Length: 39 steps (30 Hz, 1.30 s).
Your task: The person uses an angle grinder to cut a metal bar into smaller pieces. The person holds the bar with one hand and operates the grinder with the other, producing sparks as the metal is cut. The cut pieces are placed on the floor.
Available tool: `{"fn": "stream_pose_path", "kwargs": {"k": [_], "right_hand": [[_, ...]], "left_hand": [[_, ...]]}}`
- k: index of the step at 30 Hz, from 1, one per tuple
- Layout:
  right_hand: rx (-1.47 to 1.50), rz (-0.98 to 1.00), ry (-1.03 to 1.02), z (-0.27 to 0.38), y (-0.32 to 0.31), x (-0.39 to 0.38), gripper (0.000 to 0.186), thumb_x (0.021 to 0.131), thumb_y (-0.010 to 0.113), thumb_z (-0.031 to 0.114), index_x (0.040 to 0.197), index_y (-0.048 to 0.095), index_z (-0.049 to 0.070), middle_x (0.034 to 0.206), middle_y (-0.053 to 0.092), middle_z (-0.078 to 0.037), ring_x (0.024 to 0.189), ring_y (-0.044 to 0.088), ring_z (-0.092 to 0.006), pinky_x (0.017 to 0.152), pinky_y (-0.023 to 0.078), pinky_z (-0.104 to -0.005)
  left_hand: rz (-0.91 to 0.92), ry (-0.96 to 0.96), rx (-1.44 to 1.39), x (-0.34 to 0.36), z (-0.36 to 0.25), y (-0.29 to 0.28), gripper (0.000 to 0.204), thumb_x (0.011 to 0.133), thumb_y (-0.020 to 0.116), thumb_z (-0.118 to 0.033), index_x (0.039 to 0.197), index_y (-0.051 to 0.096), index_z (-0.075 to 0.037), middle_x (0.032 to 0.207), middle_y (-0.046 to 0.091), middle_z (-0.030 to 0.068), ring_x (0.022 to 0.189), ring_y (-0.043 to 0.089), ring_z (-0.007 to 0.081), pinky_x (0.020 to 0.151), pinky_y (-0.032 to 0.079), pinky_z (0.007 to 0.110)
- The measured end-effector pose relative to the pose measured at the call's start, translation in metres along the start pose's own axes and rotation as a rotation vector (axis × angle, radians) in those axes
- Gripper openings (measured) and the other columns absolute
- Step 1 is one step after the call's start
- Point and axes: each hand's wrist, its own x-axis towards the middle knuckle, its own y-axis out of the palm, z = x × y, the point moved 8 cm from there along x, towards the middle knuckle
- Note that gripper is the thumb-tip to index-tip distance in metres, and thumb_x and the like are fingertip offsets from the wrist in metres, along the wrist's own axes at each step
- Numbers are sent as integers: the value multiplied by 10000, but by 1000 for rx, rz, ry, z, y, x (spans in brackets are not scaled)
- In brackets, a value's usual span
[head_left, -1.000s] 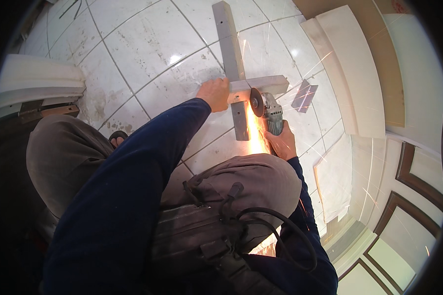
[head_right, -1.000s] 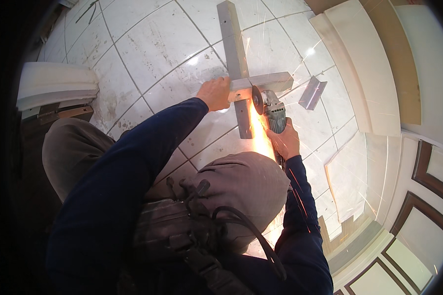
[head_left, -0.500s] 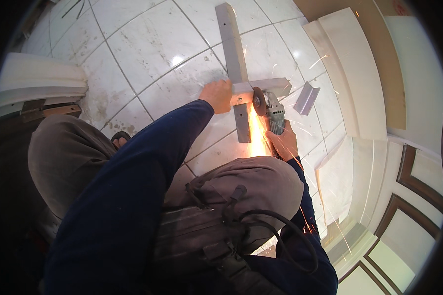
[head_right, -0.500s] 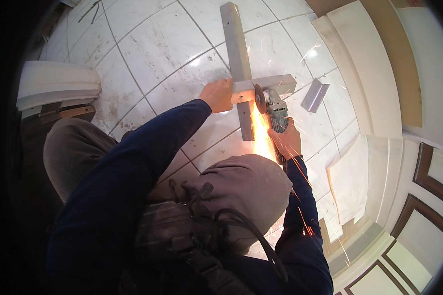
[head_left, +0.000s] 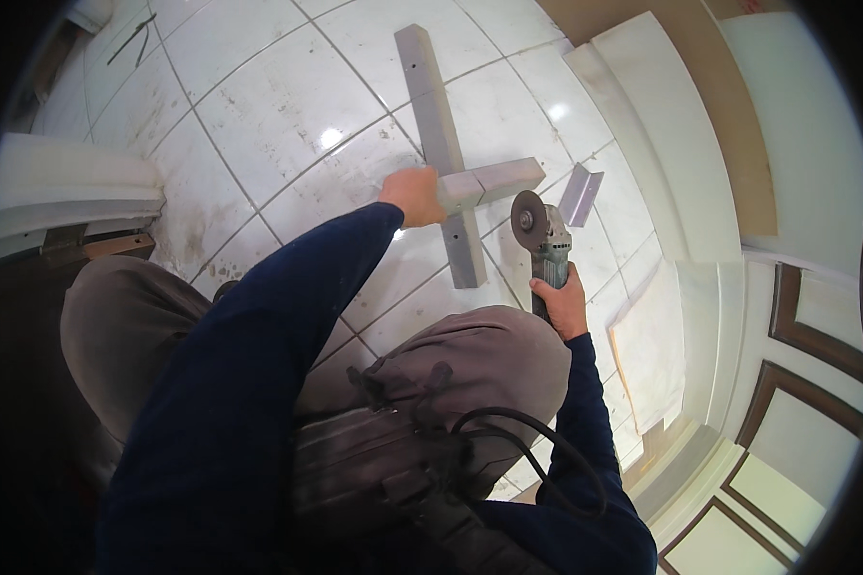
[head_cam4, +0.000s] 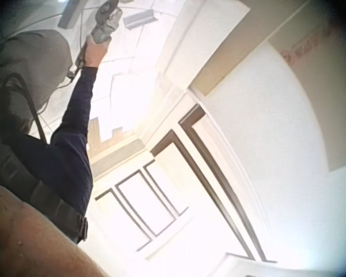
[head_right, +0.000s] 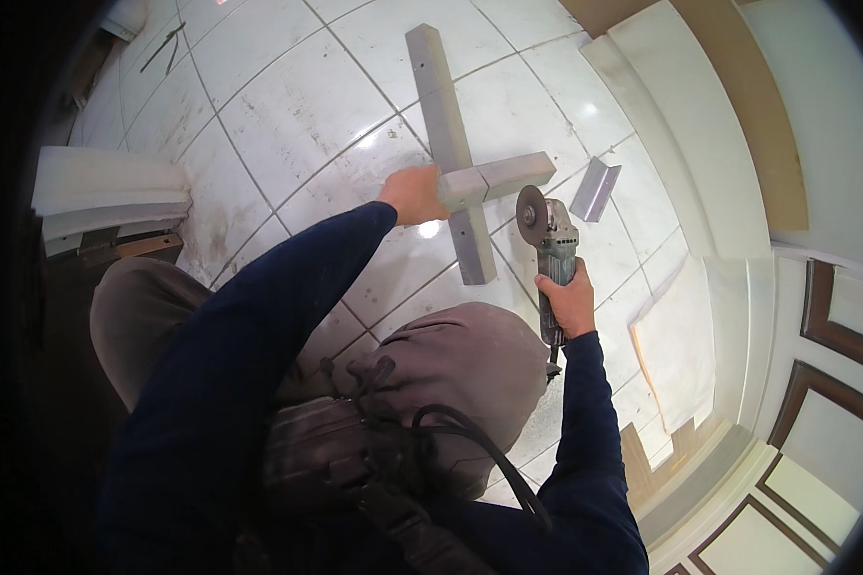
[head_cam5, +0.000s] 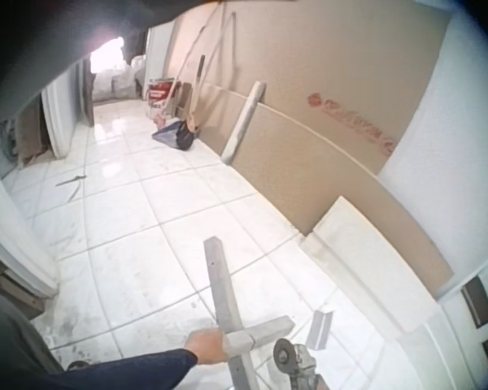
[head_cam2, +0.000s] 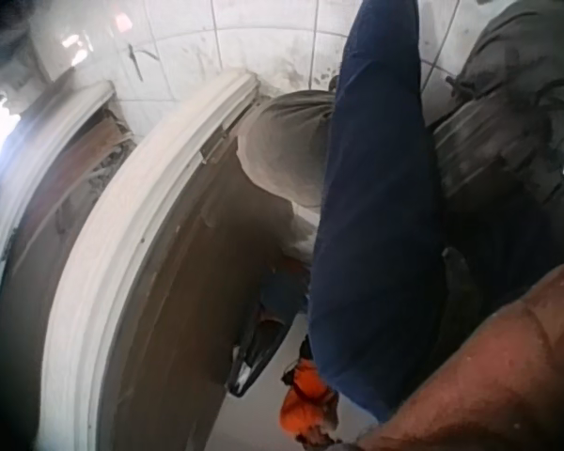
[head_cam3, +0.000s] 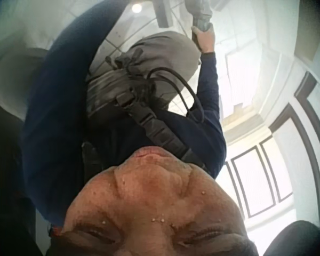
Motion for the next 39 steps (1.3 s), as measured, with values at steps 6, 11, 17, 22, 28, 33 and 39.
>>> {"fn": "stream_pose_path", "kwargs": {"k": [6, 11, 17, 22, 28, 33, 39], "right_hand": [[-8, 10, -24, 4, -16, -1, 568, 793, 834, 277, 1210, 608, -36, 988, 735, -183, 868, 717, -265, 796, 564, -384], [-20, 66, -22, 9, -3, 1, 641, 788, 840, 287, 1255, 588, -72, 1016, 732, -198, 874, 717, -269, 810, 567, -380], [-14, 126, -10, 19, 9, 6, 654, 785, 836, 290, 1255, 589, -93, 1036, 734, -207, 887, 720, -268, 831, 568, -372], [44, 118, 11, 10, 12, 10, 667, 779, 836, 299, 1256, 592, -98, 1043, 735, -214, 903, 725, -280, 844, 568, -374], [8, 101, 12, 12, 17, 10, 695, 777, 831, 311, 1289, 588, -92, 1101, 736, -239, 965, 735, -306, 882, 567, -373], [-91, 108, 26, 14, 11, 19, 768, 765, 824, 373, 1333, 577, -80, 1122, 736, -270, 1017, 738, -365, 914, 565, -407], [-134, 81, 27, 16, 13, 21, 799, 747, 798, 415, 1327, 573, -86, 1105, 736, -276, 1021, 734, -386, 918, 564, -417]], "left_hand": [[-57, 119, 91, 0, -14, 9, 548, 774, 862, -283, 1142, 584, 14, 1017, 736, 235, 1016, 720, 425, 889, 564, 512], [-78, 150, 134, -4, -32, 10, 368, 833, 757, -130, 1113, 575, 24, 1011, 737, 249, 966, 742, 414, 837, 591, 490], [-168, 240, 172, -8, -41, 11, 275, 843, 690, -33, 1068, 542, 23, 945, 718, 241, 919, 734, 430, 790, 581, 503], [-170, 277, 172, -8, -42, 11, 265, 844, 676, -18, 1063, 532, 25, 933, 712, 245, 917, 728, 434, 780, 572, 512], [-170, 287, 179, -6, -42, 10, 293, 836, 689, -27, 1081, 535, 17, 941, 716, 239, 921, 729, 430, 781, 571, 517], [-164, 286, 161, -5, -54, 7, 337, 827, 712, -54, 1114, 546, 7, 989, 726, 229, 939, 732, 416, 791, 576, 511], [-131, 269, 201, -3, -49, 13, 350, 818, 724, -79, 1116, 554, -7, 1006, 729, 219, 955, 735, 410, 796, 578, 506]]}}
